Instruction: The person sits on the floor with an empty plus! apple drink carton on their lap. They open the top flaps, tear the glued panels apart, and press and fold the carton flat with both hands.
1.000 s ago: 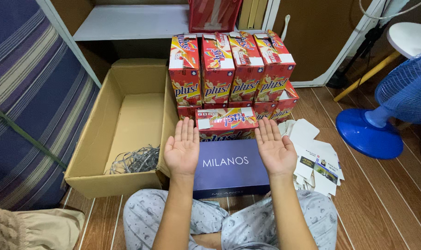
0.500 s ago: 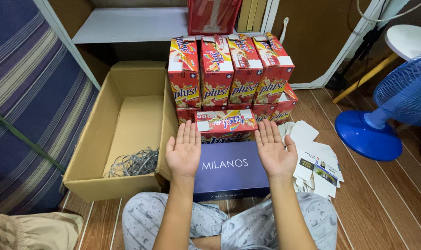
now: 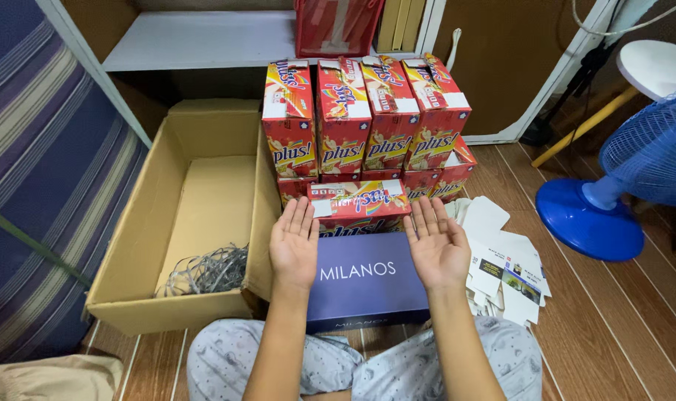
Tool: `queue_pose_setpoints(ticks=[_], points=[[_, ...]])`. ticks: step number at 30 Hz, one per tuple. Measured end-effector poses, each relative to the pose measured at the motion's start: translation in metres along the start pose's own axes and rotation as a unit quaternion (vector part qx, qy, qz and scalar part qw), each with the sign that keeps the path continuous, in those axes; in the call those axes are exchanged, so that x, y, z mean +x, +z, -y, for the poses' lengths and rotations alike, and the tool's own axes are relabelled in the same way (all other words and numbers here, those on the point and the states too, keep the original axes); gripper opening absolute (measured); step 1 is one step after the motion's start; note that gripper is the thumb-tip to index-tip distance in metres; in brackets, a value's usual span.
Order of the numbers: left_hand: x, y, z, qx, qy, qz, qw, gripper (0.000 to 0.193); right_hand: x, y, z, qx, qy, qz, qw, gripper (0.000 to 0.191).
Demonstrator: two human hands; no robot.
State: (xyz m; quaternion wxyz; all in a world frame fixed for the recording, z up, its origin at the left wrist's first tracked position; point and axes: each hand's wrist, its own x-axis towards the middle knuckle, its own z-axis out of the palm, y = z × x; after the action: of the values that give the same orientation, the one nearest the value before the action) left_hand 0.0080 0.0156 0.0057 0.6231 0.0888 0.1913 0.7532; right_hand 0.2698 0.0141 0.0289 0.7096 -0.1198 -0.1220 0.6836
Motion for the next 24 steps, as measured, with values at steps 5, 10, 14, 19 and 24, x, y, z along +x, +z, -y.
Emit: queue_pose_setpoints(ticks=[5,10,14,19,24], points=[[0.01,-0.01,0.005,0.053,0.006,0.001,0.999,0.058,0.011,-0.011,-0.006,-0.062,-0.018,-0.004,0.998,0.051],[0.028,-0.018,0.014,0.13,0.021,-0.003,0.991,0.06,0.028,-0.022,-0.013,-0.168,-0.041,-0.001,0.985,0.05],[0.049,-0.026,0.021,0.207,0.018,-0.003,0.978,0.061,0.047,-0.032,-0.018,-0.283,-0.068,0.014,0.957,0.047],[0.077,-0.043,0.036,0.281,0.041,-0.025,0.959,0.059,0.072,-0.054,-0.024,-0.413,-0.091,0.001,0.906,0.043],[0.106,-0.066,0.051,0.355,0.083,-0.058,0.929,0.059,0.09,-0.08,-0.026,-0.473,-0.086,0.018,0.877,0.041]])
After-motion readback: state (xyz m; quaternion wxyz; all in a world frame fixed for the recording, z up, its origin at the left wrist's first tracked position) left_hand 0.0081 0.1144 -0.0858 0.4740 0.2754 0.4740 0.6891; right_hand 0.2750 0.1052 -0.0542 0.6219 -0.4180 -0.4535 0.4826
